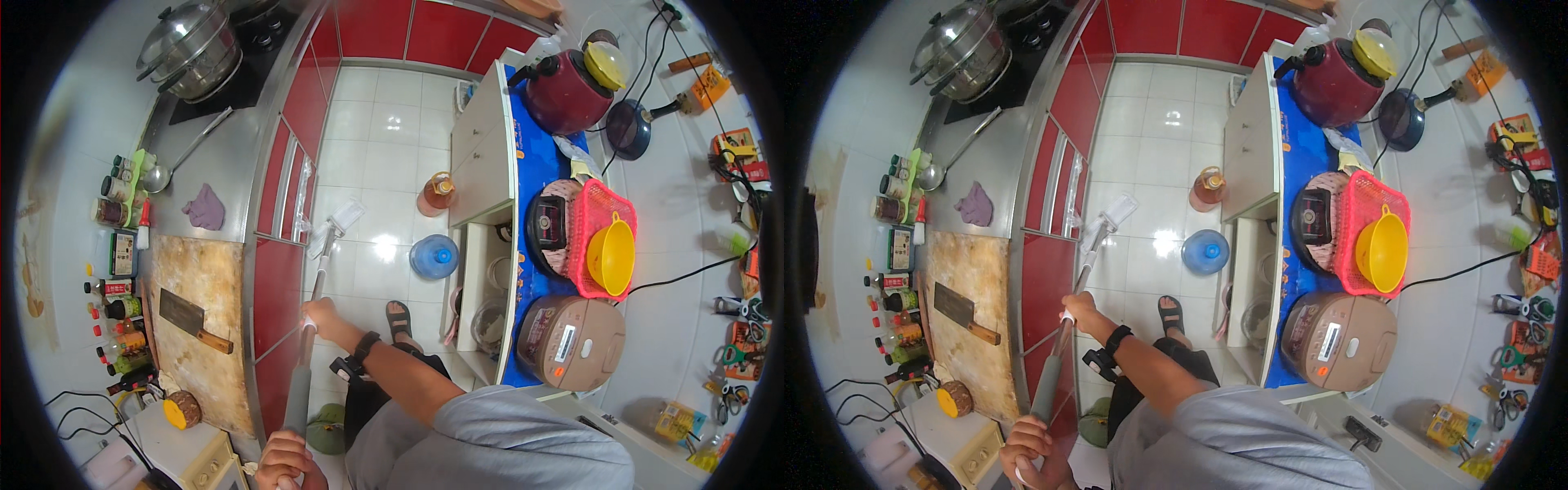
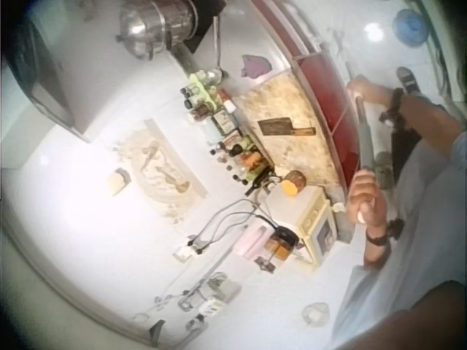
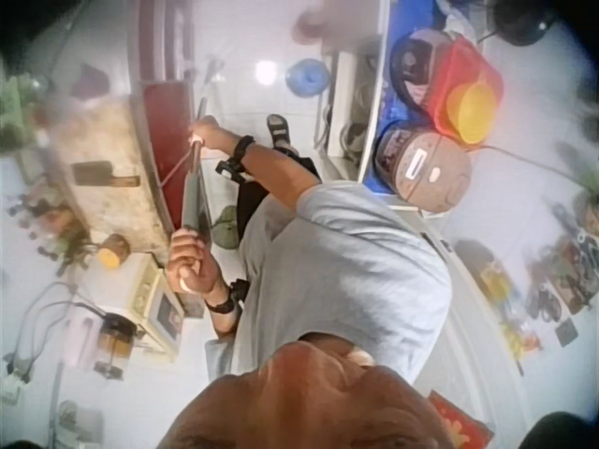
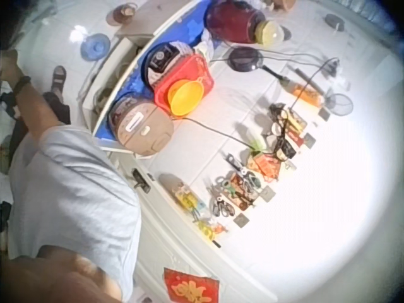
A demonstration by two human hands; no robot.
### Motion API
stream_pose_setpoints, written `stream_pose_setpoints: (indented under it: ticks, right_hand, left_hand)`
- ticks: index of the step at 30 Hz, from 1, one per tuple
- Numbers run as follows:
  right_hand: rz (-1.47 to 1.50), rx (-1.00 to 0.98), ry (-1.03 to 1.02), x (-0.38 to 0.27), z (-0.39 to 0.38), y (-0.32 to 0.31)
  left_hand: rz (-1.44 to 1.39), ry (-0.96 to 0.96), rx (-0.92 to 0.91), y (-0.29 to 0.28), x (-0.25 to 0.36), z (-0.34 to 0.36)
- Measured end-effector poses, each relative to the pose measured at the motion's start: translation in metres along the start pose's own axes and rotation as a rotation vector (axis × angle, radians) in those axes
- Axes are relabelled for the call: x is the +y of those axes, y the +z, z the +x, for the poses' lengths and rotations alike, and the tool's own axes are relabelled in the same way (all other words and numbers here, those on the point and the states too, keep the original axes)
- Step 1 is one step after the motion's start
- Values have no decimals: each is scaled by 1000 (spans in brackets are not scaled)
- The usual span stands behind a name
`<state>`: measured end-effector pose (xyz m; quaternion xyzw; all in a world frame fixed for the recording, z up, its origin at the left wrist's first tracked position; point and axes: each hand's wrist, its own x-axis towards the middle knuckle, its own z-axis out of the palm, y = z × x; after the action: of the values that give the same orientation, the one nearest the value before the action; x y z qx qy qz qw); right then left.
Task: The person mops the tiled floor in a kitchen and adjacent living area using a flat mop. They briefly pause to rinse a white bowl at the sink before resuming the mopping task, moving systematically across the floor space.
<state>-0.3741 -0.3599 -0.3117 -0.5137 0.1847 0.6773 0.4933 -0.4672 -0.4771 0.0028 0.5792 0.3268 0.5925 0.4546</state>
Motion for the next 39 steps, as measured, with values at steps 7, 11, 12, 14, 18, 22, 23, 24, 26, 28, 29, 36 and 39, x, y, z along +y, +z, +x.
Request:
stream_pose_setpoints:
  ticks: [7,11,12,14,18,22,23,24,26,28,29,36,39]
  right_hand:
    - [-289,-203,-573,54,-3,-24]
    - [-599,-258,-817,65,-8,-35]
    - [-503,-286,-771,68,-5,-31]
    - [-512,-336,-874,70,-9,-22]
    - [-264,-137,-466,63,-17,25]
    - [-482,-141,-663,30,3,27]
    - [-500,-155,-726,17,6,28]
    - [-313,-153,-652,-2,13,29]
    - [-59,-89,-446,-54,16,38]
    - [169,-21,-294,-106,19,48]
    - [263,10,-233,-128,27,46]
    - [358,-64,-172,-276,103,5]
    - [471,-48,-93,-320,118,10]
  left_hand:
    - [-75,-118,-285,-34,38,51]
    - [-58,-109,-393,-54,48,72]
    - [-56,-98,-409,-59,50,76]
    - [-55,-83,-431,-71,49,82]
    - [-124,-59,-289,-92,47,87]
    - [-14,-29,-507,-88,42,115]
    - [24,-41,-509,-84,36,120]
    - [60,-53,-510,-77,28,121]
    - [71,-87,-489,-58,11,128]
    - [23,-49,-509,-38,-25,138]
    - [-4,-36,-523,-19,-37,151]
    - [23,41,-638,100,-135,232]
    - [5,33,-649,169,-136,277]
